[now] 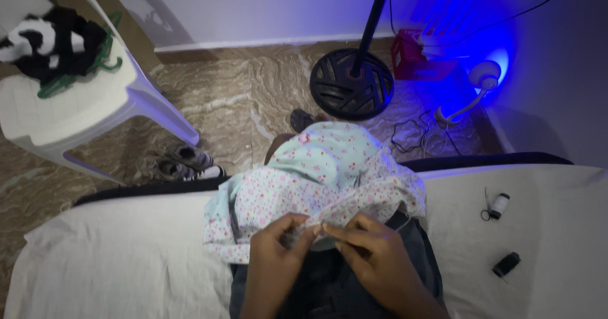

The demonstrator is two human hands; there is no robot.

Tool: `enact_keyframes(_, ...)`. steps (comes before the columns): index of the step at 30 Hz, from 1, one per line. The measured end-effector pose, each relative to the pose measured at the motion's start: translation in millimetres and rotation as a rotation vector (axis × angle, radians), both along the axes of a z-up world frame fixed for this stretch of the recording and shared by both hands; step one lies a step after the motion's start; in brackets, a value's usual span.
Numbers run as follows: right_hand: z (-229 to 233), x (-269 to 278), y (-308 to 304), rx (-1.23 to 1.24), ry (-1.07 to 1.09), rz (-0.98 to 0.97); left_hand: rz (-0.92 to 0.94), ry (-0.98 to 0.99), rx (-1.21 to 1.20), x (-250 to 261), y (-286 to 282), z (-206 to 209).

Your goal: The person sits on a bed and hand-sews the edge of a floral fabric garment with a needle and white thread, repeatedly pushing the needle through the hem and pulling the thread taut. They occasionally reposition and turn the garment while stitching along the seam.

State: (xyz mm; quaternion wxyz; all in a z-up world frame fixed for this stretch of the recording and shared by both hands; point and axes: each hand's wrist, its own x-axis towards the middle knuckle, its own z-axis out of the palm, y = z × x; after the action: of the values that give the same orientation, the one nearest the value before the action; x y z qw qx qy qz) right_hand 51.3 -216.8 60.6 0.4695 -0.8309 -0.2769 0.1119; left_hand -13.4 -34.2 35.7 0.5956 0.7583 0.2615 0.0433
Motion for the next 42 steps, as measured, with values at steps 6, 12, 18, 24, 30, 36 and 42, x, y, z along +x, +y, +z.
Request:
enact_keyframes(6,-23.7,6.1,1.3,0.080,0.197,-0.029,-0.061,-0.429,0.532,3.7,1.7,8.5)
enact_keyframes(12,-52.4,10.3,6.8,0.285,0.729,-0.113,-0.068,-0.532,0.571,1.9,9.3,-9.5)
enact_keyframes(18,-71.6,10.7,8.6,0.461,0.811,-0.094,-0.094,-0.607,0.645,0.3,10.1,-26.7)
enact_keyframes(24,-87.0,14.5,12.2,0.550,0.791,-0.175,0.059,-0.641,0.560,3.4,3.6,-28.8)
enact_keyframes(30,-92.0,15.4,12.7,0.539,0.794,-0.073,0.058,-0.631,0.590,2.7,4.3,-25.9)
enact_keyframes(36,-89.4,12.3,11.9,0.458,0.821,-0.119,0.156,-0.692,0.606,0.2,0.8,-27.8)
enact_keyframes(42,-84.3,11.2,13.3,0.623,0.833,-0.042,0.164,-0.640,0.599,-4.1,1.5,-32.4)
